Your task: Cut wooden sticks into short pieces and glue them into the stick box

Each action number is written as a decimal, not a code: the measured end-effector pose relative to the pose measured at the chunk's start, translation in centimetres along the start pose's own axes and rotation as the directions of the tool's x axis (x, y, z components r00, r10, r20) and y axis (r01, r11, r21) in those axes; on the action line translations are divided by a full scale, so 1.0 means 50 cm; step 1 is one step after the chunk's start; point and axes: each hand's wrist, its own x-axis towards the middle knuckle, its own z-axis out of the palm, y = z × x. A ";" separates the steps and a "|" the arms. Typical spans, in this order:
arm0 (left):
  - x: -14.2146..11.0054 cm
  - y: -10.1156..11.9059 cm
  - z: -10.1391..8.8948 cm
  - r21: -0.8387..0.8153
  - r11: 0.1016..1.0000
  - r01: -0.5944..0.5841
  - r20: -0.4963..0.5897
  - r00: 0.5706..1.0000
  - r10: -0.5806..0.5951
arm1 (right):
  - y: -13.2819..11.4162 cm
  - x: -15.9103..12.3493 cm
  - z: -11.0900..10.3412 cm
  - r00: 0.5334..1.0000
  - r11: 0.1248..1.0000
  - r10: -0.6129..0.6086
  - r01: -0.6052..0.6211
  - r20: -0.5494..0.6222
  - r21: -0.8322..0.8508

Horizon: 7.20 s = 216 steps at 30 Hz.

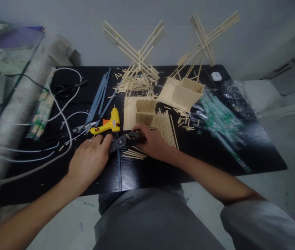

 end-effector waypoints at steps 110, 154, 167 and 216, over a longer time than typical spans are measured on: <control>0.088 -0.025 0.019 -0.648 0.750 -0.132 -0.006 0.986 0.168 | -0.037 0.013 -0.091 0.990 0.813 -0.026 -0.058 0.136 0.579; 0.096 -0.035 0.023 -0.784 0.617 -0.073 -0.221 0.961 -0.167 | -0.034 -0.049 -0.241 0.908 0.848 0.343 -0.410 -0.243 -0.336; 0.098 -0.034 0.032 -0.778 0.626 -0.053 -0.199 0.966 -0.165 | -0.009 -0.063 -0.232 0.855 0.663 0.424 -0.518 -0.300 -0.541; 0.084 0.001 0.038 -0.736 0.671 -0.084 -0.265 0.949 -0.172 | -0.094 0.000 -0.091 0.986 0.896 0.158 -0.163 0.046 0.413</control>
